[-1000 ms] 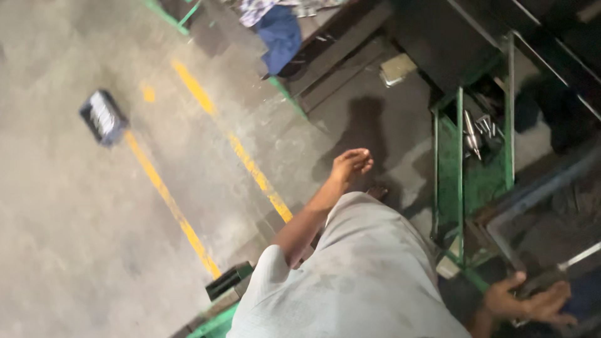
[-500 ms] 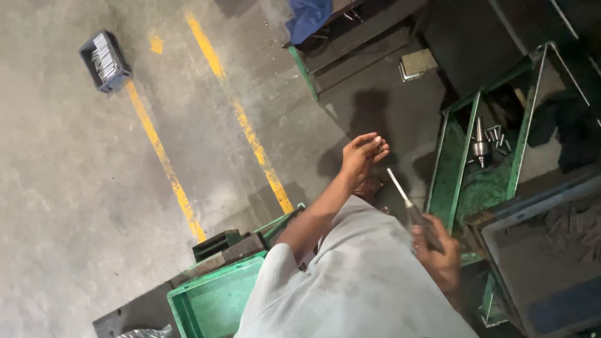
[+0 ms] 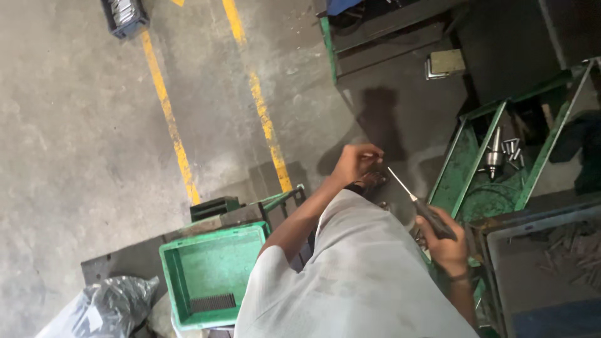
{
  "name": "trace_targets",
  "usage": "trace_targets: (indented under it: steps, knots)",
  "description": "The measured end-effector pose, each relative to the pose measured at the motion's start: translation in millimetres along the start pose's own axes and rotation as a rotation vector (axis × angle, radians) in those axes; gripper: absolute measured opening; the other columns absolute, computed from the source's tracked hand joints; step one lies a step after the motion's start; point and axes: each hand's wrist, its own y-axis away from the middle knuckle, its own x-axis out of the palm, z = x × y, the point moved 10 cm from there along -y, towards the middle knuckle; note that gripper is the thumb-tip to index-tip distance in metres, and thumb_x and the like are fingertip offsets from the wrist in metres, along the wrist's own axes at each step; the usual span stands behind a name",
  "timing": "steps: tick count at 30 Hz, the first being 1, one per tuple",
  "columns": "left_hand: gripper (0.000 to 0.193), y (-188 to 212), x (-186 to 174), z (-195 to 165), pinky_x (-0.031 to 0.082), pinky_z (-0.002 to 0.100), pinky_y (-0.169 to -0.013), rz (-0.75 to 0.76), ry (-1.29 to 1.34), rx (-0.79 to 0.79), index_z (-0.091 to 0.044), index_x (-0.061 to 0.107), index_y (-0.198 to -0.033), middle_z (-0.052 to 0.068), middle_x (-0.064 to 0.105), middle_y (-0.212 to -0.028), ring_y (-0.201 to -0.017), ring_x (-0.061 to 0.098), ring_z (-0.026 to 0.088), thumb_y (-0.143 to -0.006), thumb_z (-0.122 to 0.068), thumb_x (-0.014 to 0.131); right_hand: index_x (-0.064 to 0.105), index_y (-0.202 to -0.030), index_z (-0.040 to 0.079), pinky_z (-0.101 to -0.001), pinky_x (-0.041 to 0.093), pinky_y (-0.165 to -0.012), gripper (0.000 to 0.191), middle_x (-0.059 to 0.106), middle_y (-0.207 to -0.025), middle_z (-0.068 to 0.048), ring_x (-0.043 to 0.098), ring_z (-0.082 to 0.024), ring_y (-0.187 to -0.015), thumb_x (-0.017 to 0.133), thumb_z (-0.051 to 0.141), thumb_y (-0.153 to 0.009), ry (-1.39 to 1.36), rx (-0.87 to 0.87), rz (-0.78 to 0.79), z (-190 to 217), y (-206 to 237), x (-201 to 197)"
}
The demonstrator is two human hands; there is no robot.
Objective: The person handles small metal rods and finished threaded parts at an industrial machine, placing parts into green trays and a tray of completed pieces. They use a screwdriver-like tool on a part, press buttons on the machine control panel, open the machine area, and wipe parts with a blue cloth.
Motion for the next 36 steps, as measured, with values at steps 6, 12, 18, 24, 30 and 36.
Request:
trace_targets:
  steps: [6,12,18,24,30,36]
  knots:
    - [0.043,27,22,-16,0.056,0.045,-0.081,0.221,-0.527,0.297,-0.003,0.072,-0.106,0.017,0.072,-0.100,-0.093,0.069,0.037,-0.065,-0.010,0.082,0.068,-0.126,0.003,-0.0269,0.046,-0.052,0.036,0.063,-0.075,-0.004,0.057,-0.011,-0.058,0.074,0.017,-0.093,0.008,0.137,0.040,-28,7,-4]
    - [0.036,48,25,-12,0.056,0.044,-0.084,0.172,-0.454,0.356,-0.005,0.075,-0.108,0.014,0.074,-0.103,-0.096,0.070,0.036,-0.072,-0.002,0.071,0.068,-0.125,0.000,-0.0276,0.048,-0.054,0.034,0.064,-0.075,-0.005,0.058,-0.011,-0.059,0.072,0.017,-0.095,0.029,0.089,0.056,-28,23,2]
    - [0.037,65,25,-6,0.058,0.042,-0.087,0.172,-0.420,0.389,-0.003,0.073,-0.107,0.014,0.074,-0.105,-0.098,0.071,0.033,-0.071,0.002,0.067,0.068,-0.121,-0.002,-0.0294,0.048,-0.054,0.031,0.063,-0.075,-0.006,0.059,-0.013,-0.060,0.072,0.015,-0.096,-0.018,0.103,0.092,-37,35,0]
    - [0.026,76,15,64,0.062,0.039,-0.086,-0.337,0.500,-0.154,-0.001,0.066,-0.122,0.012,0.074,-0.113,-0.101,0.072,0.025,-0.097,0.000,0.059,0.067,-0.121,-0.004,-0.0292,0.047,-0.055,0.030,0.063,-0.075,-0.007,0.058,-0.014,-0.061,0.070,0.016,-0.098,-0.049,0.025,0.108,-30,58,0]
    - [0.019,44,70,71,0.061,0.041,-0.087,-0.318,1.150,-0.268,0.001,0.065,-0.119,0.016,0.071,-0.113,-0.102,0.071,0.027,-0.101,-0.007,0.067,0.065,-0.127,-0.004,-0.0273,0.046,-0.058,0.032,0.062,-0.077,-0.006,0.058,-0.013,-0.064,0.068,0.012,-0.099,-0.161,0.018,-0.024,-33,82,-31]
    - [0.021,33,150,31,0.062,0.038,-0.085,0.232,0.719,-0.396,0.006,0.069,-0.113,0.015,0.076,-0.099,-0.093,0.074,0.023,-0.094,-0.003,0.074,0.059,-0.135,-0.005,-0.0368,0.046,-0.076,0.041,0.060,-0.098,-0.013,0.057,-0.021,-0.086,0.069,0.018,-0.103,-0.110,-0.108,-0.247,-63,124,-106]
